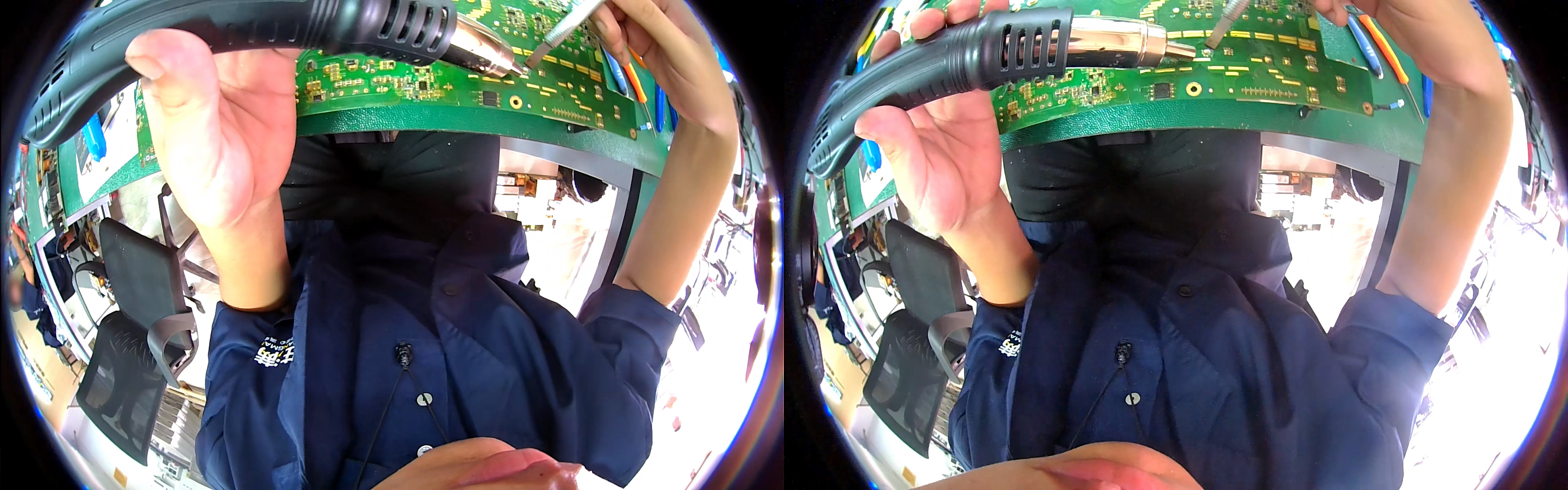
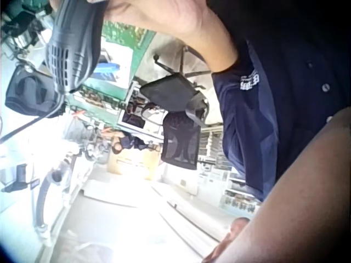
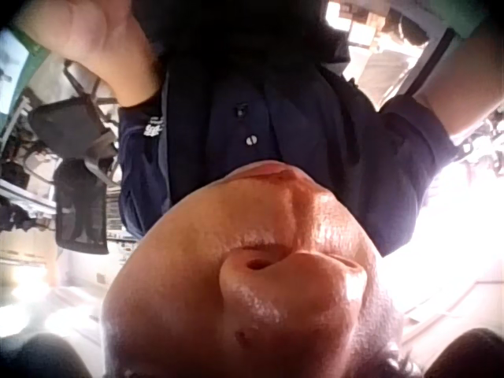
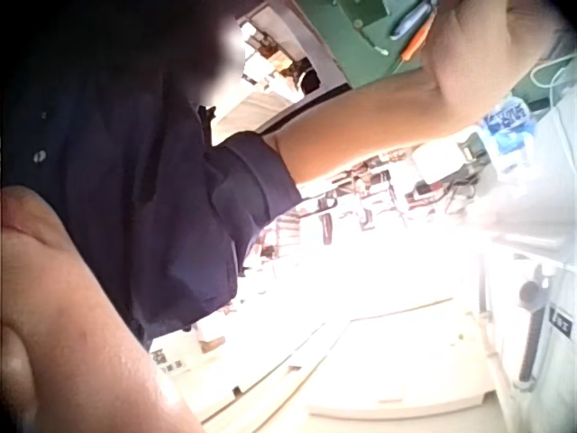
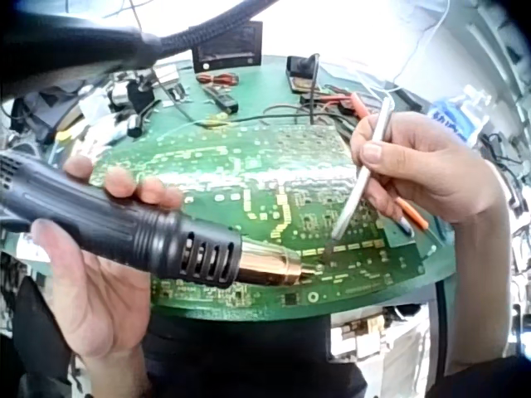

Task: The person uses a screwdriver to pry at components on a complex circuit board assembly, then flips the board over and uses a heat gun and a fine-tipped tool to desolder or manipulate small components on the underside.

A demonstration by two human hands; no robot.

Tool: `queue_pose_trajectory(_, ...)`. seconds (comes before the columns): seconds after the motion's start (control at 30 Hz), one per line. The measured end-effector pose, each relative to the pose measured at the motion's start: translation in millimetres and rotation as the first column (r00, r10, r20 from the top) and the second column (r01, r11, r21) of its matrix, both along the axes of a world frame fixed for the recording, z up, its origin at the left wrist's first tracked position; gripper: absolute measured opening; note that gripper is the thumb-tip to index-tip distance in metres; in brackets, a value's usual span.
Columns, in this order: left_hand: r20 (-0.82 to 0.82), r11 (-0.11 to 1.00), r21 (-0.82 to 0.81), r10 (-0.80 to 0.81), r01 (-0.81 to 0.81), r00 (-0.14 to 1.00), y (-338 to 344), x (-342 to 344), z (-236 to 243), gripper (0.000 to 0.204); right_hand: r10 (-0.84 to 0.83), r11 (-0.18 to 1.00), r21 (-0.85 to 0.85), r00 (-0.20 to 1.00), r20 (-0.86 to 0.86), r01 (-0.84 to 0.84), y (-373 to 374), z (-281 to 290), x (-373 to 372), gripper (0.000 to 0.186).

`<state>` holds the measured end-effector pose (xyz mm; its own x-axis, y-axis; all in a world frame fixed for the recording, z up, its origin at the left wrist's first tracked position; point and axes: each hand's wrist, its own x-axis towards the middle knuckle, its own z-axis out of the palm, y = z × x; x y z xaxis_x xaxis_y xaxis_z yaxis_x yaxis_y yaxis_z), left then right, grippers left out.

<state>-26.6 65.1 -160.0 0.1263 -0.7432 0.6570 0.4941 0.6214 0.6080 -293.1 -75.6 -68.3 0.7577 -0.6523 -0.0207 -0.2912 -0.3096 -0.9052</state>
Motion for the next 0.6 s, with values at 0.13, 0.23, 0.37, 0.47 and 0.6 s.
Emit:
queue_pose_trajectory(0.13, -0.007, 1.0, 0.003, 0.019, -0.019, 1.0, 0, -2, 1, 0.052, -0.022, 1.0, 0.017, 1.0, -0.021, 0.023, 5, 3, 6, 0.029)
queue_pose_trajectory(0.23, 0.089, 0.996, -0.016, 0.086, -0.085, 0.992, -3, 6, -4, 0.054, -0.019, 1.0, -0.008, 1.0, -0.022, 0.019, 6, 0, 0, 0.028)
queue_pose_trajectory(0.37, -0.089, 0.986, 0.15, 0.092, -0.078, 0.992, 9, 18, -1, 0.054, -0.028, 0.999, -0.023, 0.999, -0.018, 0.028, 6, -3, -8, 0.027)
queue_pose_trajectory(0.47, -0.175, 0.968, 0.235, 0.133, -0.09, 0.975, 12, 21, 0, 0.058, -0.031, 0.999, -0.025, 0.999, -0.018, 0.03, 5, -3, -10, 0.026)
queue_pose_trajectory(0.6, -0.142, 0.96, 0.241, 0.177, -0.14, 0.974, 11, 24, -2, 0.063, -0.04, 0.999, -0.035, 0.999, -0.019, 0.039, 5, -4, -14, 0.025)
